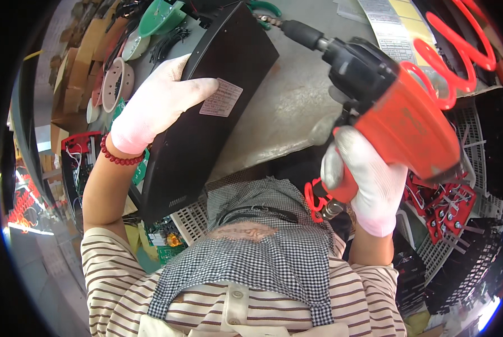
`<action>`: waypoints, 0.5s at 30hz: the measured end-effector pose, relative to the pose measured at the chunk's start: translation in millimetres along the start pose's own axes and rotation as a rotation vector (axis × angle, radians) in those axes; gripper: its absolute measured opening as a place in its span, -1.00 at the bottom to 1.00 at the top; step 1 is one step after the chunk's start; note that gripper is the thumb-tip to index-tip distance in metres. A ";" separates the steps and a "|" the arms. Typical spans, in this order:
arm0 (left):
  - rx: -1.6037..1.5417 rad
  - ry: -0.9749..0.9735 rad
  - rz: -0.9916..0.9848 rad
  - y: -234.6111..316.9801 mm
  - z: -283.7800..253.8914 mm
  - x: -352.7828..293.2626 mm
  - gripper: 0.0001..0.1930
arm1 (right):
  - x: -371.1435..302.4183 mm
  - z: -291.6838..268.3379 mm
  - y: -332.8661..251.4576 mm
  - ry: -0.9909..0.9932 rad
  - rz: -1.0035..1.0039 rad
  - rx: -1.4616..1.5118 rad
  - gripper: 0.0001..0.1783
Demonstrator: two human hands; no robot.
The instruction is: The person assembles an electronic device by first removing a component from a circuit board. They then use pliers to cut a black plastic frame and a pneumatic screwdriver to attach the circuit board to the frame. The person applies a label to the frame and secures it with screws. Finally, they connect a red power supply unit to the assembly.
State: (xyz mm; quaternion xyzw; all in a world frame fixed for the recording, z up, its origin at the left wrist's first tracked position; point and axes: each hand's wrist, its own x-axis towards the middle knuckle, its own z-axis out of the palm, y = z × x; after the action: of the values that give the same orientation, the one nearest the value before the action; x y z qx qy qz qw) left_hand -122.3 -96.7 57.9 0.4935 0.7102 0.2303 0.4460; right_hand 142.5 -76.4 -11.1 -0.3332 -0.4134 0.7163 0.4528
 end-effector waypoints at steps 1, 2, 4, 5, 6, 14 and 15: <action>-0.001 -0.015 0.010 0.8 0.1 0.1 -0.75 | -0.9 -1.5 1.6 -0.027 -0.023 0.029 -0.61; -0.003 -0.029 0.019 0.5 0.3 -0.2 -0.75 | 3.5 -0.4 10.1 -0.043 0.004 -0.141 -0.66; -0.037 -0.062 0.029 -1.9 1.1 -1.5 -0.75 | 22.9 14.6 23.9 -0.151 0.045 -0.317 -0.77; -0.069 -0.060 0.039 -2.6 -1.9 -2.3 -0.75 | 35.0 20.1 24.4 -0.199 0.051 -0.264 -0.77; -0.100 -0.060 0.050 -0.7 -4.8 -2.1 -0.75 | 40.8 23.7 24.7 -0.237 0.071 -0.211 -0.75; 0.125 0.099 0.085 -8.7 -9.9 13.1 -0.74 | 10.8 -9.8 17.6 -0.016 0.140 0.277 -0.68; 0.099 0.105 0.120 -11.6 -12.2 23.3 -0.73 | 7.0 -12.2 14.0 0.047 0.134 0.262 -0.53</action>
State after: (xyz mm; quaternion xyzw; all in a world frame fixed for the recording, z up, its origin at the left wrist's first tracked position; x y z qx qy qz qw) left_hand -141.3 -79.0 45.6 0.5441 0.7123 0.2466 0.3686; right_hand 145.0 -69.9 -29.6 -0.3147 -0.2823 0.7849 0.4531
